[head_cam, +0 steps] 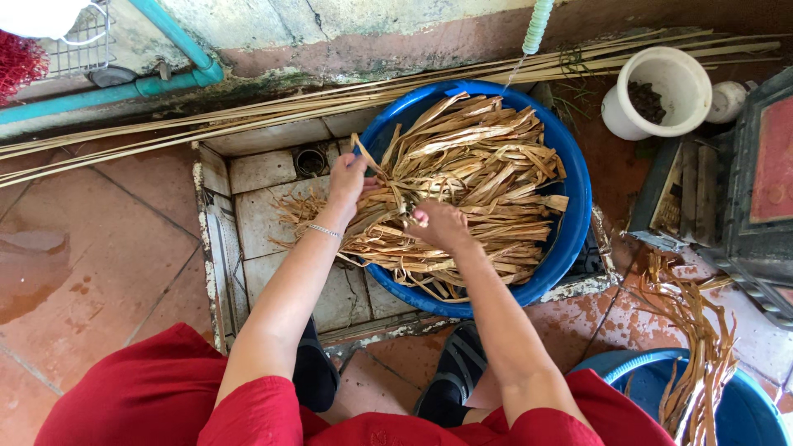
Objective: The person sits and repeatedly picks up dried plant strips from a blue basin, separates them by hand, and places the sorted strips into a second blue basin. The process continues throughout the clip with consistent hand movements.
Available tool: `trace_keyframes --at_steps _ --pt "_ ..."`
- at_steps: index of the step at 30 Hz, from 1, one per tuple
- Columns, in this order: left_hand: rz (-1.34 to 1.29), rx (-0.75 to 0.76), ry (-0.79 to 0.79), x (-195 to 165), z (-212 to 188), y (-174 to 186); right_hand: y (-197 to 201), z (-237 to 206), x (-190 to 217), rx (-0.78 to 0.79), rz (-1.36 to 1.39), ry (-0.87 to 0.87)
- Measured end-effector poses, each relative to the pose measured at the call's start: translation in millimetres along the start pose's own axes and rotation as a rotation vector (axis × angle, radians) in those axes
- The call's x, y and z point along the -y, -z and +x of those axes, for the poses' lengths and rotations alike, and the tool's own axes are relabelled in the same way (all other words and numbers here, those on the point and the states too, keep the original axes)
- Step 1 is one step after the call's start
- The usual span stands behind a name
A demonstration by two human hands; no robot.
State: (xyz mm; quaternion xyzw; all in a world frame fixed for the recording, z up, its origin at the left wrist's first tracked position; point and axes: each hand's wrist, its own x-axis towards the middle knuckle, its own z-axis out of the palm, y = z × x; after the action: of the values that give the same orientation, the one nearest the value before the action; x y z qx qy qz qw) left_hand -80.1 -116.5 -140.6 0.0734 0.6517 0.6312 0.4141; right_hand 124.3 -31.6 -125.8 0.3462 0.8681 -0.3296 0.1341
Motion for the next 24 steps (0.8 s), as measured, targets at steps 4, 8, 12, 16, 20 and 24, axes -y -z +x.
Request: trace_keyframes --at_steps 4,8,12,16,20,24 --pt "1.011 0.233 -0.124 -15 -32 4 -15 1 -1 -0.04 -0.049 0.011" --pt "1.502 0.322 0.01 -33 -65 0 -6 2 -7 0.097 0.042 -0.069" --pt "1.437 0.317 -0.036 -35 -63 -3 4 2 -7 0.087 0.121 -0.013" --pt "1.208 0.346 -0.019 -40 -40 -3 -9 2 1 0.265 0.311 -0.086" --pt "1.016 0.321 0.066 -49 -26 -13 -38 -12 20 0.087 0.044 0.198" --pt "0.973 0.32 0.038 -56 -27 -12 -22 -23 31 0.28 0.124 0.148"
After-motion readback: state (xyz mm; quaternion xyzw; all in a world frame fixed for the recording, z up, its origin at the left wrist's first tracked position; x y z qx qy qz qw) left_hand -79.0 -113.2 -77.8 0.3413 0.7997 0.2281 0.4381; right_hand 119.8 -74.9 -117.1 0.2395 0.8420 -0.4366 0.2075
